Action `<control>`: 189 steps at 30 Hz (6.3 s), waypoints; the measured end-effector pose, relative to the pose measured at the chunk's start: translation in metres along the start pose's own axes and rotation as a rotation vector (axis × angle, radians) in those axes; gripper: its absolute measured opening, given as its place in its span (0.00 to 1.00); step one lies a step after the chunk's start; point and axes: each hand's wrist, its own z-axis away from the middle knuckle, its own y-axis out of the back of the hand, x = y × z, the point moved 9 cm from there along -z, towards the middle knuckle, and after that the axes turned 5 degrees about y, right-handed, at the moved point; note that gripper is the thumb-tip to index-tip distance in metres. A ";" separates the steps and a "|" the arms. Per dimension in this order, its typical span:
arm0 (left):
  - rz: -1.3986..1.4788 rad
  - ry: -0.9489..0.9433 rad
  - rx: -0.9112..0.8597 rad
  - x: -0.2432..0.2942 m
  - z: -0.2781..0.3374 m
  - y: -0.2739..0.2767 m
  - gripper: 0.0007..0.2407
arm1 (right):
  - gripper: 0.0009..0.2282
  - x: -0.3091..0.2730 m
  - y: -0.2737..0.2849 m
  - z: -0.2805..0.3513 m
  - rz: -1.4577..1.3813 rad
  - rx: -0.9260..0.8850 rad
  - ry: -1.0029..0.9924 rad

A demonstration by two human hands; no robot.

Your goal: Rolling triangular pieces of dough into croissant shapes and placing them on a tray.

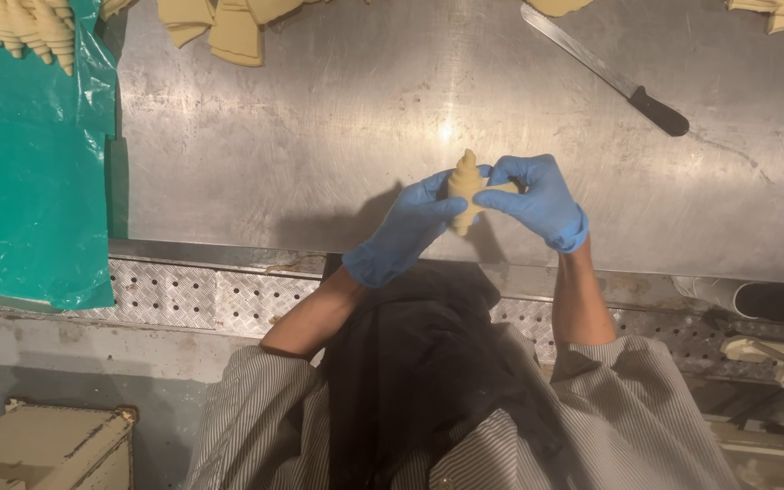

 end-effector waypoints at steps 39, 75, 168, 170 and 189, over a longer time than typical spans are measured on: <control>0.130 -0.018 -0.011 -0.012 -0.009 -0.004 0.28 | 0.08 0.004 -0.002 0.010 -0.145 0.116 0.155; 0.087 -0.060 0.144 0.012 -0.002 -0.001 0.25 | 0.08 -0.002 -0.012 -0.005 -0.174 0.294 0.168; -0.693 -0.380 0.557 0.331 -0.009 0.330 0.22 | 0.10 -0.068 -0.244 -0.365 -0.080 0.788 0.053; -0.465 -0.396 0.542 0.330 0.010 0.315 0.19 | 0.12 -0.106 -0.242 -0.358 0.124 0.745 0.303; -0.579 -0.472 0.547 0.277 0.080 0.194 0.11 | 0.05 -0.123 -0.194 -0.217 -0.152 0.593 0.103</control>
